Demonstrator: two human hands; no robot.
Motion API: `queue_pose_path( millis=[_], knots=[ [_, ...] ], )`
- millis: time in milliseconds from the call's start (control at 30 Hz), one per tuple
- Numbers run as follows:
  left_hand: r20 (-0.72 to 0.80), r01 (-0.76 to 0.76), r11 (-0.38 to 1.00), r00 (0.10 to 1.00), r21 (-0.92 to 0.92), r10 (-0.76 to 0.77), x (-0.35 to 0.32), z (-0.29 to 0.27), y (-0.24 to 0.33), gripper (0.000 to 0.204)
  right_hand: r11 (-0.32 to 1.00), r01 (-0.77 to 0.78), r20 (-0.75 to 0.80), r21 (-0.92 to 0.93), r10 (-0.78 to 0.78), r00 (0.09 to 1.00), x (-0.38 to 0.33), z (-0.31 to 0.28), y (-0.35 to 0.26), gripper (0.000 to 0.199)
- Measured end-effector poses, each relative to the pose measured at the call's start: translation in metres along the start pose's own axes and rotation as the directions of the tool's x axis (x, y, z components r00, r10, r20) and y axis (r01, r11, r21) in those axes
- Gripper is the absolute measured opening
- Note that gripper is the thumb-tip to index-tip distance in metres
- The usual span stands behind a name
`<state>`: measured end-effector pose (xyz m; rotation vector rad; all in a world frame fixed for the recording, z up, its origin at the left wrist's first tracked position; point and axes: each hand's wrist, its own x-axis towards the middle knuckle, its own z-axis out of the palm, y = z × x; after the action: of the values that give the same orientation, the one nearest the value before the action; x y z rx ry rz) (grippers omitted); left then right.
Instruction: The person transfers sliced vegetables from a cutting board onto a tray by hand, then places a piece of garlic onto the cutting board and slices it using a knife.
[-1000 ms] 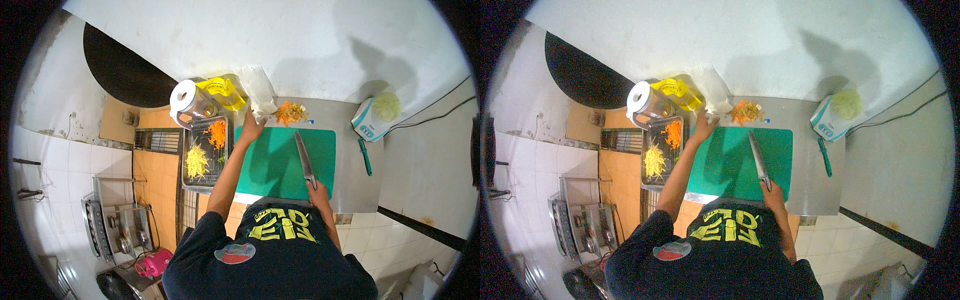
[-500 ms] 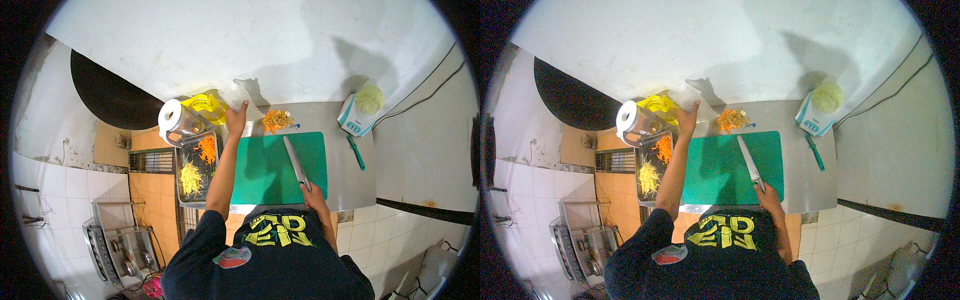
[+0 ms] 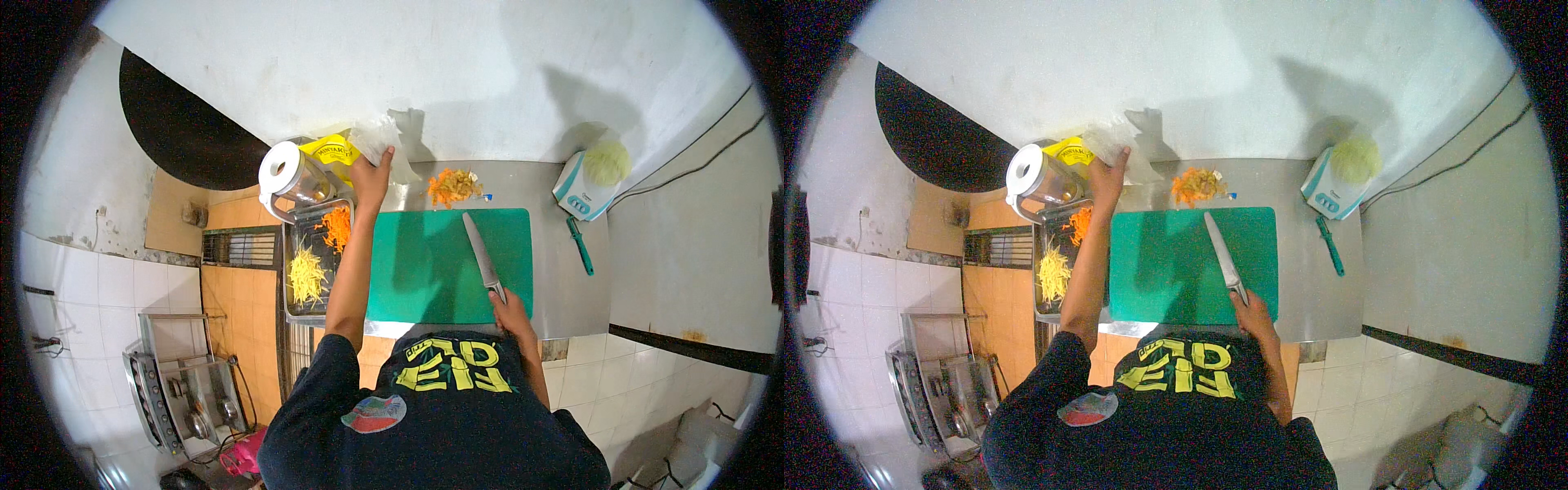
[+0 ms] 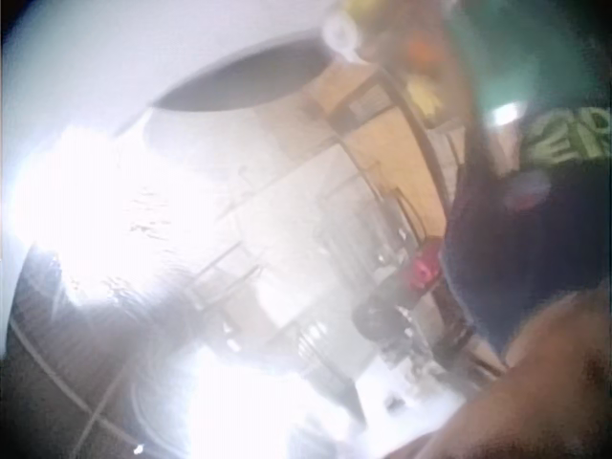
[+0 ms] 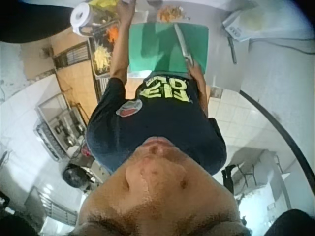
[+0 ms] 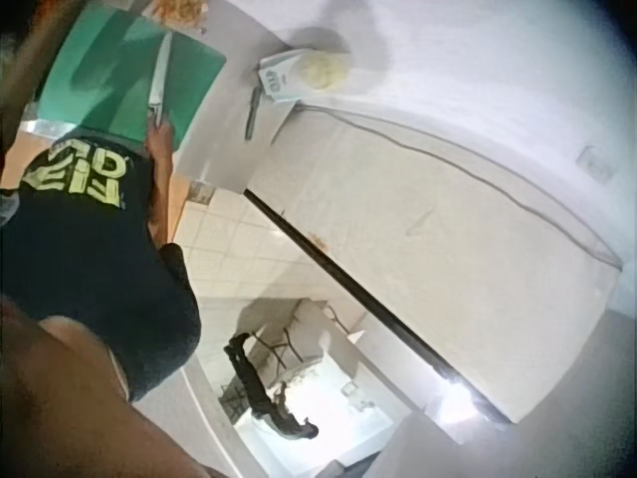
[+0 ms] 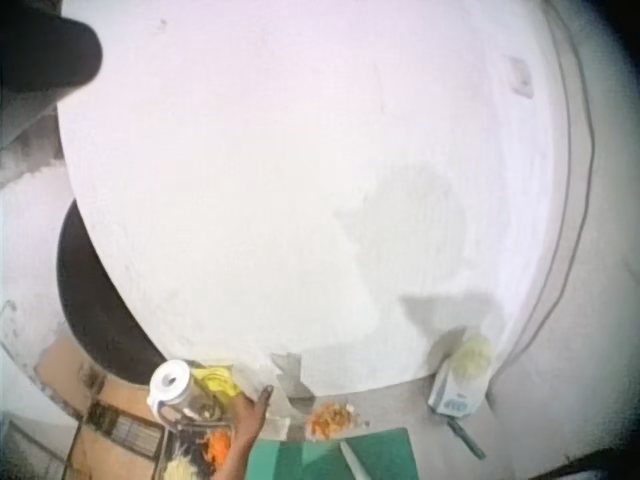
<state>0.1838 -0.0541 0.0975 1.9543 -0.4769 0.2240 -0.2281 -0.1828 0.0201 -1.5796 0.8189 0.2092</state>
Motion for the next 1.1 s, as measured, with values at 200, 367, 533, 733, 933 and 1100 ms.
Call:
queue_pose_path(
  millis=[200, 367, 533, 733, 933, 1100],
  knots=[
    [0.045, 0.250, 0.967, 0.967, 0.050, -0.253, 0.007, -0.008, 0.017, 0.058, 0.999, -0.021, -0.009, 0.049, 0.021, 1.000, 0.001, 0.000, 0.005, 0.035],
    [-0.091, -0.107, 0.951, 0.986, 0.290, 0.139, -0.032, 0.015, -0.049, 0.089, 0.999, -0.021, 0.005, 0.035, 0.021, 1.000, -0.002, 0.004, -0.008, 0.034],
    [0.397, 0.123, 0.973, 0.897, 0.193, -0.192, -0.087, 0.030, -0.036, 0.082, 1.000, 0.002, -0.019, 0.013, -0.001, 1.000, 0.003, -0.001, 0.001, 0.034],
    [0.380, -0.037, 0.799, 0.892, 0.600, -0.244, -0.134, 0.060, -0.037, 0.073, 0.999, -0.038, 0.064, 0.033, 0.036, 0.997, 0.011, -0.004, 0.005, 0.034],
    [0.279, -0.006, 0.821, 0.942, 0.570, -0.186, -0.124, 0.085, -0.052, 0.071, 0.999, -0.033, 0.054, 0.024, 0.032, 0.998, 0.003, -0.004, -0.004, 0.032],
    [0.441, -0.074, 0.924, 0.891, 0.376, -0.108, -0.106, 0.095, -0.047, 0.076, 0.998, 0.000, 0.042, 0.067, -0.002, 0.999, 0.008, -0.004, 0.007, 0.033]
  ],
)
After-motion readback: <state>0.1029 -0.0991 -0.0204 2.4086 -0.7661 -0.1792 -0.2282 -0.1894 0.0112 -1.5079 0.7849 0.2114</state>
